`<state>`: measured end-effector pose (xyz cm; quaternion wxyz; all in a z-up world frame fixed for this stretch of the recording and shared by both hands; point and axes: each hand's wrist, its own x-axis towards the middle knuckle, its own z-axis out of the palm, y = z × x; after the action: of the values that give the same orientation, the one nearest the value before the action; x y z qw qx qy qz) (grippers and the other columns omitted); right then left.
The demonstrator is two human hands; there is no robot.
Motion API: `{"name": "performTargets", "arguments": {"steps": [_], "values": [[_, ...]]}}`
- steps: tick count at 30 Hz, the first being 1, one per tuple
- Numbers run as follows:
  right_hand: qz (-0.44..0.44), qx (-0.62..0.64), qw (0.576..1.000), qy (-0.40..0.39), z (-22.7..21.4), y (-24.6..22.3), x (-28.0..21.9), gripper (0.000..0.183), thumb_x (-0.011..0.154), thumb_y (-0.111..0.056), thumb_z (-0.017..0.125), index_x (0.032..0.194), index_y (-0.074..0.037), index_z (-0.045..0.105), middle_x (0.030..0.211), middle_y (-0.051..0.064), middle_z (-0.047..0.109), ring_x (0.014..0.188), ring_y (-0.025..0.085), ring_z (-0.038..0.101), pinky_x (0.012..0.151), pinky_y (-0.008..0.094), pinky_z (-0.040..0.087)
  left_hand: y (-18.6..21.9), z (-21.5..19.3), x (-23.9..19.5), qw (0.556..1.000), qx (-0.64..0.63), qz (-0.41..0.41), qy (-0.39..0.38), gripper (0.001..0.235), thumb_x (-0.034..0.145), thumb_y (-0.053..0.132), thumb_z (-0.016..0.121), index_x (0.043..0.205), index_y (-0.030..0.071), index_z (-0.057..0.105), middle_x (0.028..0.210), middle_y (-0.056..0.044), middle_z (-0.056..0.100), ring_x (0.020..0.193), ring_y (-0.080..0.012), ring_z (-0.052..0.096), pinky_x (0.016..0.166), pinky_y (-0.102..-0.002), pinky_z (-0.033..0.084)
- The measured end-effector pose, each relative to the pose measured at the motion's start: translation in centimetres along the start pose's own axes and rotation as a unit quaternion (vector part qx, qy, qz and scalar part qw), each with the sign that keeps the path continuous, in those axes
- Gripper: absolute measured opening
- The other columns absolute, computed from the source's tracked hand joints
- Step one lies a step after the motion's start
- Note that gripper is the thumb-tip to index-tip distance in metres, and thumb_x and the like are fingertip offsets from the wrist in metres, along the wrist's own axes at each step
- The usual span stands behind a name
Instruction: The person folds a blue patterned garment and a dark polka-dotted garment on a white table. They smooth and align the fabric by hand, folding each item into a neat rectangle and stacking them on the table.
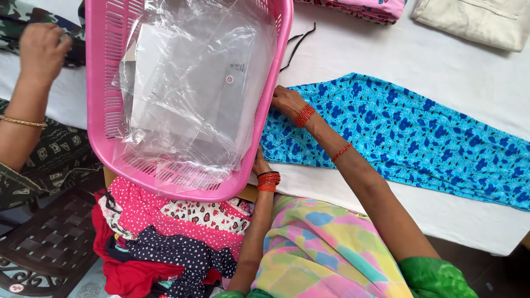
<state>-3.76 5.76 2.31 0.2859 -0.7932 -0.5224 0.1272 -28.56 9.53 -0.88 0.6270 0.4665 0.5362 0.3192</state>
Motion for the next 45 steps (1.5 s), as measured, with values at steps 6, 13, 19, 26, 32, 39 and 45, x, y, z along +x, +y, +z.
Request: {"name": "performTargets", "arguments": {"steps": [6,13,19,26,32,39,45], "values": [[-0.045,-0.049,0.997,0.033,-1.6,-1.7,-0.8,0.035,0.087,-0.004,0.064,0.12,-0.015,0.072,0.117,0.004,0.066,0.097,0.025,0.064,0.065,0.033,0.061,-0.8,-1.3,0.2,1.0,-0.005,-0.014,-0.013,0.036,0.099,0.011,0.067,0.128,-0.008,0.061,0.13,-0.013,0.065,0.115,-0.0194,0.061,0.102,-0.033,0.048],[0.072,0.065,0.974,0.203,2.7,-3.0,-0.8,0.04,0.09,0.001,0.063,0.128,-0.007,0.064,0.125,0.013,0.062,0.105,0.03,0.065,0.079,0.038,0.061,-3.3,-1.0,1.1,0.999,-0.021,0.048,0.007,0.026,0.101,0.007,0.065,0.12,-0.01,0.066,0.117,-0.013,0.071,0.103,-0.0183,0.065,0.095,-0.034,0.053],[0.175,0.3,0.884,0.312,3.3,-5.5,1.5,0.062,0.086,0.014,0.053,0.145,-0.003,0.044,0.133,0.02,0.052,0.127,0.041,0.053,0.114,0.045,0.046,-10.4,-5.4,5.1,0.994,0.077,0.07,-0.042,0.031,0.099,-0.003,0.064,0.116,-0.01,0.04,0.11,-0.017,0.054,0.09,-0.0175,0.051,0.077,-0.034,0.048],[0.132,-0.001,0.957,0.257,-2.3,-4.5,-8.2,0.064,0.084,0.003,0.064,0.144,-0.01,0.048,0.151,0.015,0.047,0.147,0.035,0.041,0.122,0.05,0.036,6.3,5.9,-4.0,0.866,0.269,0.225,-0.356,0.035,0.105,0.017,0.058,0.134,0.001,0.045,0.133,-0.014,0.054,0.119,-0.0247,0.05,0.101,-0.04,0.043],[0.389,-0.134,0.9,0.146,-3.9,1.3,-24.8,0.079,0.11,-0.041,0.056,0.166,-0.001,0.018,0.173,0.02,0.014,0.16,0.04,0.009,0.13,0.054,0.006,4.7,17.2,-4.6,0.618,0.393,0.338,-0.591,0.044,0.11,0.033,0.052,0.148,0.01,0.049,0.153,-0.011,0.053,0.143,-0.0307,0.049,0.121,-0.045,0.038],[0.242,-0.141,0.959,-0.046,-2.2,-4.6,-36.0,0.06,0.103,-0.057,0.036,0.16,-0.04,0.024,0.169,0.002,0.019,0.156,0.03,0.015,0.127,0.056,0.004,6.7,27.1,4.1,0.261,0.632,0.48,-0.55,0.067,0.106,0.064,0.028,0.165,0.038,0.011,0.175,0.002,0.005,0.162,-0.0265,0.004,0.125,-0.066,-0.004],[0.158,-0.074,0.984,-0.023,-1.6,-8.6,-41.6,0.056,0.1,-0.055,0.036,0.154,-0.042,0.033,0.164,-0.001,0.029,0.15,0.026,0.026,0.123,0.056,0.009,5.0,25.7,2.7,0.449,0.598,0.528,-0.404,0.069,0.108,0.04,0.054,0.166,0.025,0.02,0.173,-0.014,0.008,0.16,-0.0334,0.009,0.125,-0.067,0.002]]}}
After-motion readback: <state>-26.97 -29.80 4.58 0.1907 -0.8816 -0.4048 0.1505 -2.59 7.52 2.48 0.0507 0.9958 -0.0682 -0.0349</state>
